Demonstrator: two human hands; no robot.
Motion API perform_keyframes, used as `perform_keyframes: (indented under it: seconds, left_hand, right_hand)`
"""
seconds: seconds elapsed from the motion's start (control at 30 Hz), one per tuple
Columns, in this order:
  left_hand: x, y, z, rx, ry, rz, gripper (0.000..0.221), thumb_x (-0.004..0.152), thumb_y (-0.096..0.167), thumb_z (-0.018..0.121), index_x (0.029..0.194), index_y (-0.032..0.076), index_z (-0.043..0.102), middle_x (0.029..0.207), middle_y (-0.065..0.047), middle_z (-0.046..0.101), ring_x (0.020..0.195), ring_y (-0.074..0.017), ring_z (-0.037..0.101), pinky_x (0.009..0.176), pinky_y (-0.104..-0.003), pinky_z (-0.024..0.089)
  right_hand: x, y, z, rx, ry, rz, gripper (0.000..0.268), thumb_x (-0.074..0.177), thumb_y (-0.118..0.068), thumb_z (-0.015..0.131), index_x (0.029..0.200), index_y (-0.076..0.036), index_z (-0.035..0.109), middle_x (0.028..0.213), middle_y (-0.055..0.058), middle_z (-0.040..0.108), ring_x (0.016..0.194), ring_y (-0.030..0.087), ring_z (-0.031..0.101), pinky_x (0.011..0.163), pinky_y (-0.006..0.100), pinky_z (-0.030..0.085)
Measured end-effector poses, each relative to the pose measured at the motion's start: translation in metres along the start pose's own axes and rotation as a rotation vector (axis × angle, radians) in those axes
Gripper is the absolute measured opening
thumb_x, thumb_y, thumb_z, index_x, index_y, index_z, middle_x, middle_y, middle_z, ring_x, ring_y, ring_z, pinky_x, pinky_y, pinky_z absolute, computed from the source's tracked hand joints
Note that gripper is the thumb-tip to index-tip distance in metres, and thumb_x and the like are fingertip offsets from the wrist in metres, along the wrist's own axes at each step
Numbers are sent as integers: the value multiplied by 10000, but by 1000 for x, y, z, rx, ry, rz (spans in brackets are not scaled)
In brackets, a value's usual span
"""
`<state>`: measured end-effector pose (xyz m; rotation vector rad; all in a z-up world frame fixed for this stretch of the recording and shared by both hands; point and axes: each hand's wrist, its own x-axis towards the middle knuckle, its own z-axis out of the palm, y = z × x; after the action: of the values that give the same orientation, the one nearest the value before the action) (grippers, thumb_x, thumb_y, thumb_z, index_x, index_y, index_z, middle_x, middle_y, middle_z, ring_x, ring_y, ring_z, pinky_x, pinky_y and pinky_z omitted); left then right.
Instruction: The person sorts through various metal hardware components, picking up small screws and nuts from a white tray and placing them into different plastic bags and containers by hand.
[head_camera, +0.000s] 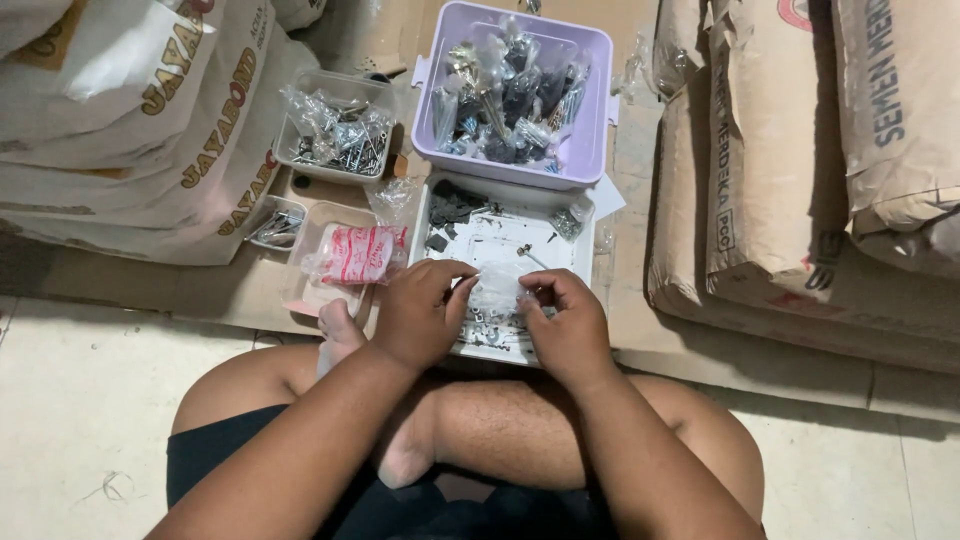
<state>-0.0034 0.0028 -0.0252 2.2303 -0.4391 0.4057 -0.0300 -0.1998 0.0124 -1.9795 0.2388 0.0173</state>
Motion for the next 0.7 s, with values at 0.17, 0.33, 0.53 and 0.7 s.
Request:
perform_keyframes:
  seconds: [0.17, 0.33, 0.53, 0.7]
  left_hand:
    - [-1, 22, -5, -99, -57, -111, 235, 953, 272, 715, 1171, 186, 725, 976, -55, 760, 733, -276, 720, 676, -414, 566]
    - [3, 29, -10, -120, -83, -108, 175, 1012, 267, 602, 1076, 133, 693, 1208, -78, 755, 814, -329, 739, 705, -459, 588]
    - [-2, 24, -6, -82, -36, -8, 302, 918, 296, 753, 1134, 115, 647, 1162, -88, 737, 891, -288, 756, 744, -389, 613]
    - [2, 20, -7, 8, -89, 26, 243, 991, 178, 645, 1220, 102, 663, 1132, -98, 719, 955, -314, 736, 818, -408, 596]
  right_hand:
    - [2, 6, 6, 18, 83, -91, 231, 858, 44, 730, 1064, -58, 757, 936, 80, 666, 834, 152, 619, 819, 314, 567]
    - [1, 3, 8, 87, -2, -127, 279, 816, 39, 746, 1080, -49, 758, 999, 96, 686, 953, 163, 652, 927, 329, 566]
    - [3, 14, 9, 193, -58, -162, 225, 808, -19, 828, 1025, -9, 772, 989, 115, 697, 992, 178, 684, 950, 331, 568]
    - [14, 32, 8, 365, -116, -66, 176, 915, 0, 712, 1089, 1, 738, 1024, 113, 688, 940, 154, 670, 895, 333, 577]
